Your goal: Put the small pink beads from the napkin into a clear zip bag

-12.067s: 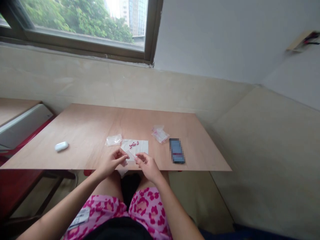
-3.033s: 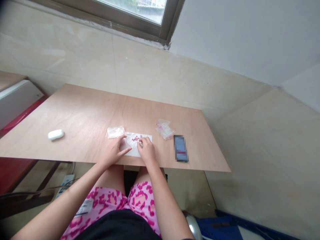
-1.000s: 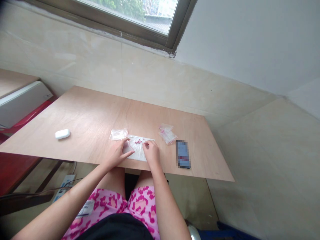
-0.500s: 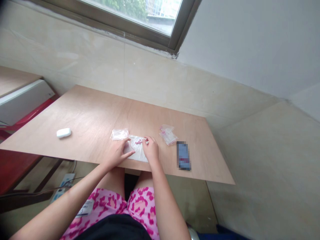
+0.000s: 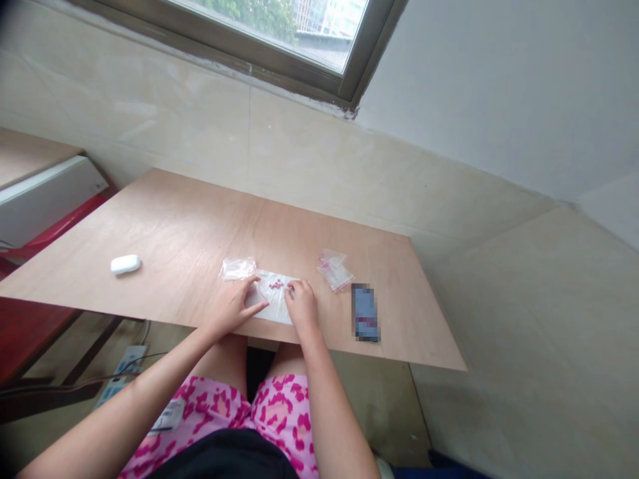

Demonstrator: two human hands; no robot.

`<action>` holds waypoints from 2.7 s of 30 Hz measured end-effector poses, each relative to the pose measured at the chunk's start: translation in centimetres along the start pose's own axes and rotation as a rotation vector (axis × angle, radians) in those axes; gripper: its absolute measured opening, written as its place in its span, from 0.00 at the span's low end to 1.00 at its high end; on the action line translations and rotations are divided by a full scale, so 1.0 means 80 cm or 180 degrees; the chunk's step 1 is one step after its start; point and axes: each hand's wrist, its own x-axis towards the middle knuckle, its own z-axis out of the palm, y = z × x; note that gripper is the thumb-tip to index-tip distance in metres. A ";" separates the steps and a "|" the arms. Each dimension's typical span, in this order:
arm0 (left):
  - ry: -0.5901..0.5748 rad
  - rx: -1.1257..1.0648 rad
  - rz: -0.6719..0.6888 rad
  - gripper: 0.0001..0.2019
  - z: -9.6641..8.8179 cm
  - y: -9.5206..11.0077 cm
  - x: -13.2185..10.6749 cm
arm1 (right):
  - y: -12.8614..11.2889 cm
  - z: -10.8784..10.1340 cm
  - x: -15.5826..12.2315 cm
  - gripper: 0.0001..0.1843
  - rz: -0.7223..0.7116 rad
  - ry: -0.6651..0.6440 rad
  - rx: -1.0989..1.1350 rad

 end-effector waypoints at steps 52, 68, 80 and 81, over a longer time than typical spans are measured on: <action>-0.0691 -0.2535 -0.1290 0.22 -0.003 0.022 0.018 | -0.055 -0.067 0.005 0.21 0.1217 0.0080 0.3429; -0.0662 -0.3049 -0.1700 0.18 0.012 0.032 0.008 | -0.045 -0.071 -0.007 0.17 0.0843 -0.0108 0.3122; -0.1260 -0.2615 -0.1460 0.19 0.002 0.055 0.005 | -0.042 -0.098 -0.030 0.15 0.0616 0.0038 0.2350; -0.1421 -0.2594 -0.1501 0.21 0.000 0.059 0.004 | -0.042 -0.104 -0.035 0.14 0.0572 0.0043 0.2338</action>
